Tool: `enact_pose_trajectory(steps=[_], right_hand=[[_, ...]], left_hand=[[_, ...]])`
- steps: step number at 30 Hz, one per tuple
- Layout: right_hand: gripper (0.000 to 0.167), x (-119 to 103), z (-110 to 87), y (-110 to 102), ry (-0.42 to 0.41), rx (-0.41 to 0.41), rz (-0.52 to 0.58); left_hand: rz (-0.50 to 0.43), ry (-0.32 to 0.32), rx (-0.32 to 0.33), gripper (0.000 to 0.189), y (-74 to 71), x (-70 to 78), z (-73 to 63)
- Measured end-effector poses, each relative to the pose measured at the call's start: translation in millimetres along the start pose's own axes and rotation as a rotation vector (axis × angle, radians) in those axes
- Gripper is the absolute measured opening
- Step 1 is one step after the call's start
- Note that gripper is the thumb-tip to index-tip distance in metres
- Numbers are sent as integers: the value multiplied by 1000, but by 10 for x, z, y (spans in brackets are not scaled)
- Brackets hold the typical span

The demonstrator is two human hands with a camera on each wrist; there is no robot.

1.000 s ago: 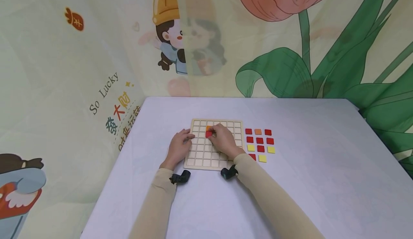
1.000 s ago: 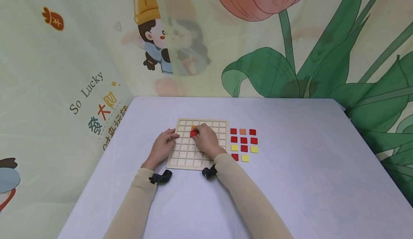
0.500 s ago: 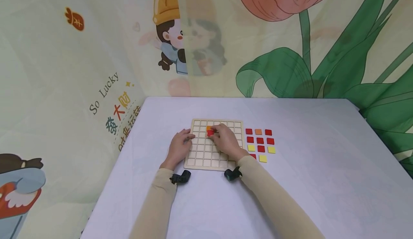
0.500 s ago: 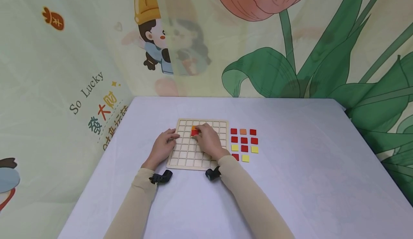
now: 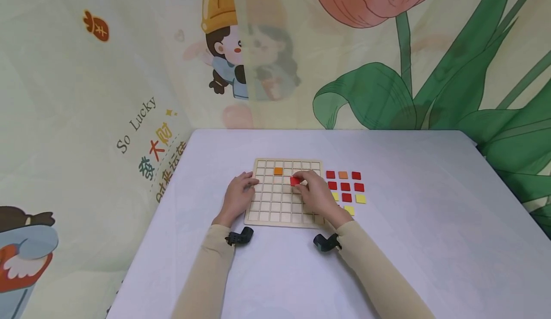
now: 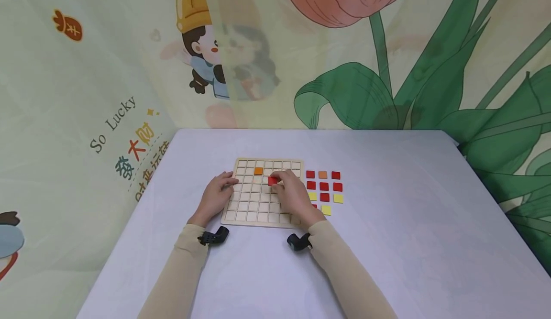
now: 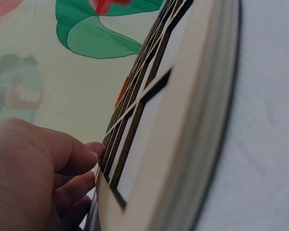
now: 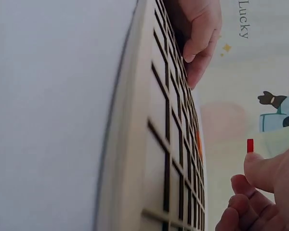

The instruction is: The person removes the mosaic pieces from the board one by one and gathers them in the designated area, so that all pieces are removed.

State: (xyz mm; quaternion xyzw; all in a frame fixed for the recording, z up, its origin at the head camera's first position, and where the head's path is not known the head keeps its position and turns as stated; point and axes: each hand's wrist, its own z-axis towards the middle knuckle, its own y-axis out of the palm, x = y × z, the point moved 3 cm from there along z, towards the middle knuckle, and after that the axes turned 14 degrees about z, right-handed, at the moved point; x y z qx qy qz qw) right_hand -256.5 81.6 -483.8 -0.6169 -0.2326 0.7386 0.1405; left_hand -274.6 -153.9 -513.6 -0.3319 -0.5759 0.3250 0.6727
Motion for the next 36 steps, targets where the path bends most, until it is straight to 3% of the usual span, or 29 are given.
enact_pose_trajectory(steps=[11,36], right_hand=[[38,143,-252,-281,-19,75,3],[36,579,-645,-813,50,199,-64]], left_hand=[[0,-8,2,29,-16,-11,11],[-4,-1,3,29,16,-4,-1]])
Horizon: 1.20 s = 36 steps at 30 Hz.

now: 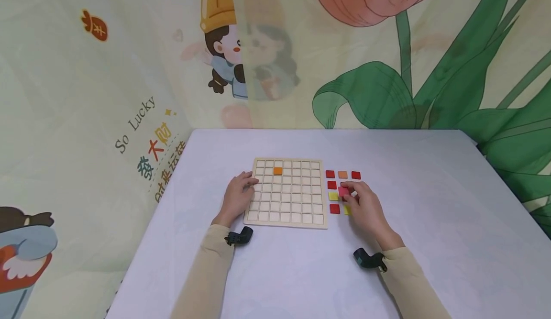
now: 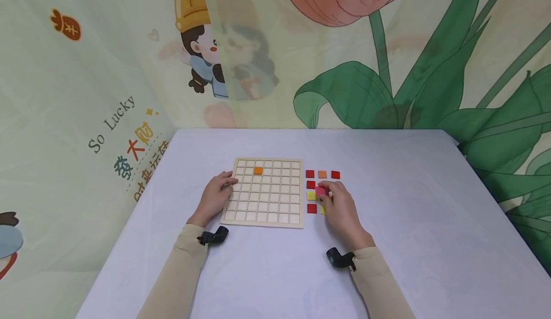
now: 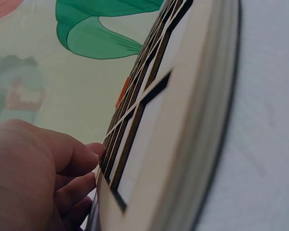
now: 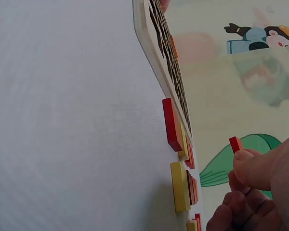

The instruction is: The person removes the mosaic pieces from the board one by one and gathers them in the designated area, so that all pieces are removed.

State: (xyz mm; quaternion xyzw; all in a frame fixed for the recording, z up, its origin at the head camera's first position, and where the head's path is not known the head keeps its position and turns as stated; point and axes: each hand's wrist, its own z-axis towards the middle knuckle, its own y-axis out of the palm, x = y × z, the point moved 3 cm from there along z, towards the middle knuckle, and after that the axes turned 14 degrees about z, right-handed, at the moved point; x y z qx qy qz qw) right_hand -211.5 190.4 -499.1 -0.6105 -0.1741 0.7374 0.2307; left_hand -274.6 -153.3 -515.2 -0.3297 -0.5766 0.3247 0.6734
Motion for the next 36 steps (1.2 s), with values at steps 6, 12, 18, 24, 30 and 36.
enact_pose_trajectory(steps=[6,12,18,24,30,36], right_hand=[[37,54,-32,-36,14,4,-9],[40,102,-45,-106,30,2,-42],[41,146,-56,-195,34,-8,-47],[41,194,-67,-279,70,-39,-51],[42,224,-88,-352,97,-77,-69],[40,224,-103,-395,100,-111,-93]], left_hand=[[7,-5,-9,29,-9,27,8],[18,5,-4,29,-16,33,21],[11,-7,-3,29,-14,8,9],[-1,-2,5,29,-5,-4,4],[3,-11,-3,29,9,1,7],[3,-14,-3,28,0,13,4]])
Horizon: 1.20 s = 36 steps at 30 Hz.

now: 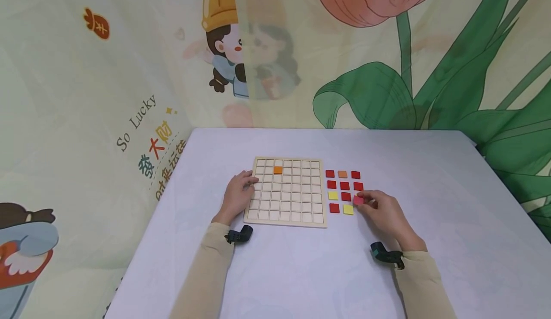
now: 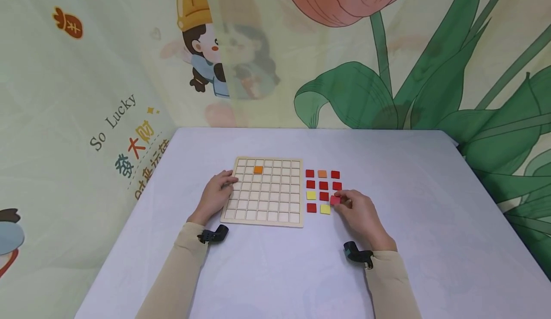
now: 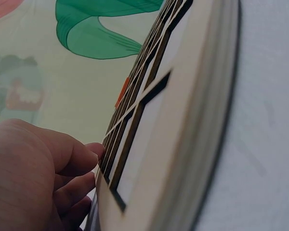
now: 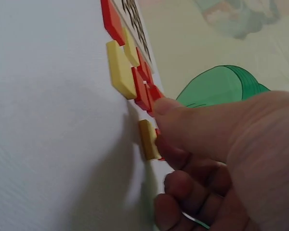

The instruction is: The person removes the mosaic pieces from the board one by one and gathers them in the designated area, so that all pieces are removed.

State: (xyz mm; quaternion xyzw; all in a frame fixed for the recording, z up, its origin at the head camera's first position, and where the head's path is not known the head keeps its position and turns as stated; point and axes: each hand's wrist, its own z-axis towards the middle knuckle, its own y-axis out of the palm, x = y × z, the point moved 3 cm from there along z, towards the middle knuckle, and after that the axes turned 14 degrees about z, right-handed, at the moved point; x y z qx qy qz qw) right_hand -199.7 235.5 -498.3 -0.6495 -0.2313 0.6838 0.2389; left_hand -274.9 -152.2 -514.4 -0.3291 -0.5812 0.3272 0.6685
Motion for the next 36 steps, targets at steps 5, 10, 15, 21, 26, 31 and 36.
enact_pose_trajectory(steps=[5,10,15,21,26,31,36], right_hand=[[39,-2,-16,1,29,-66,2],[40,11,-17,-13,46,-97,3],[40,13,-27,-30,47,-108,2],[38,10,-40,-38,40,-109,-14],[38,15,-38,-43,49,-101,-25],[40,28,-37,-42,60,-100,-29],[41,49,-46,-29,70,-108,-28]], left_hand=[[11,-3,-4,28,2,-2,4],[16,5,1,28,8,-9,11],[7,7,6,28,14,-11,13],[12,7,6,29,17,-11,15],[9,10,11,29,-2,-3,16],[4,15,17,28,-5,-1,22],[2,15,2,29,6,-12,17]])
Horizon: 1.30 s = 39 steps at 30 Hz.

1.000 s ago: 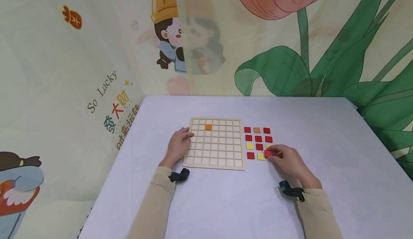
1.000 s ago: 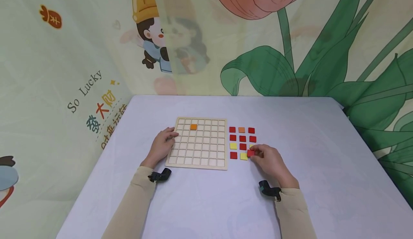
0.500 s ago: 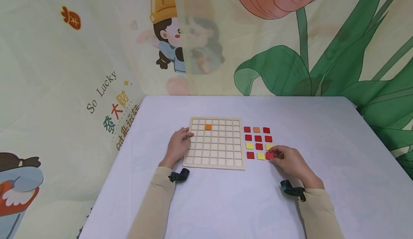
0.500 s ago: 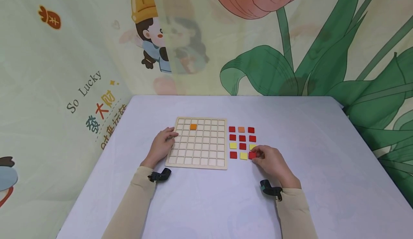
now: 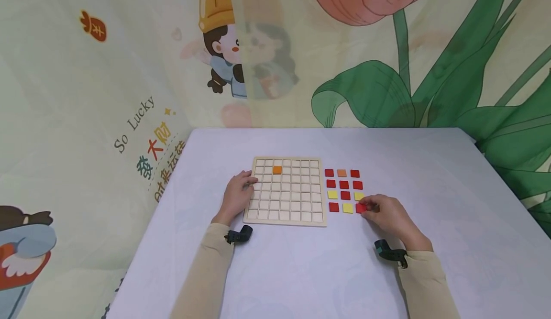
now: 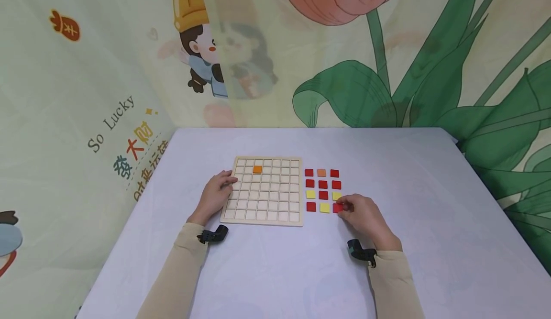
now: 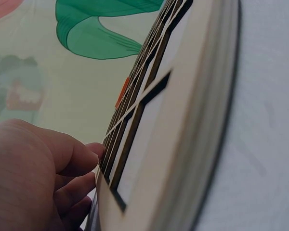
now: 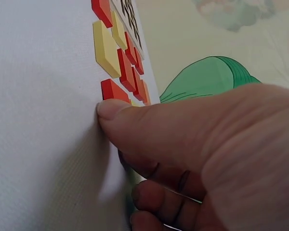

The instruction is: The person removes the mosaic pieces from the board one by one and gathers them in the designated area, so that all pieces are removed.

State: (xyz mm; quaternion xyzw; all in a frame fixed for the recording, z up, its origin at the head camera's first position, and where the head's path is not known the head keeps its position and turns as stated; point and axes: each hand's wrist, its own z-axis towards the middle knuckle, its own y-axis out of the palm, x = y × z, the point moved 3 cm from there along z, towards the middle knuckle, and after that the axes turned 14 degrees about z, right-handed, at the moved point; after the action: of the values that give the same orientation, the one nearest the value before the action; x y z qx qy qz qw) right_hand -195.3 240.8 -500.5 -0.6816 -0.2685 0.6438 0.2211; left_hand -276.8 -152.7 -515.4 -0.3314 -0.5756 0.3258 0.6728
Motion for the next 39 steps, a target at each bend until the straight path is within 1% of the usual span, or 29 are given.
enact_pose_trajectory(steps=[10,15,25,29,33,37,39], right_hand=[[36,14,1,1,-16,-6,21],[36,10,7,-5,-11,-11,27],[36,14,0,-16,-20,-6,36],[31,-2,18,-30,-36,41,32],[25,-36,47,-30,-60,105,45],[22,-63,93,25,-58,175,106],[22,-89,132,81,-70,199,140]], left_hand=[[-5,16,9,29,5,3,-7],[-5,11,9,28,6,3,-5],[-1,22,23,29,24,-16,10],[5,20,24,29,24,-13,19],[12,16,26,29,23,-10,26],[1,16,25,28,23,-15,21],[-1,19,23,28,25,-15,18]])
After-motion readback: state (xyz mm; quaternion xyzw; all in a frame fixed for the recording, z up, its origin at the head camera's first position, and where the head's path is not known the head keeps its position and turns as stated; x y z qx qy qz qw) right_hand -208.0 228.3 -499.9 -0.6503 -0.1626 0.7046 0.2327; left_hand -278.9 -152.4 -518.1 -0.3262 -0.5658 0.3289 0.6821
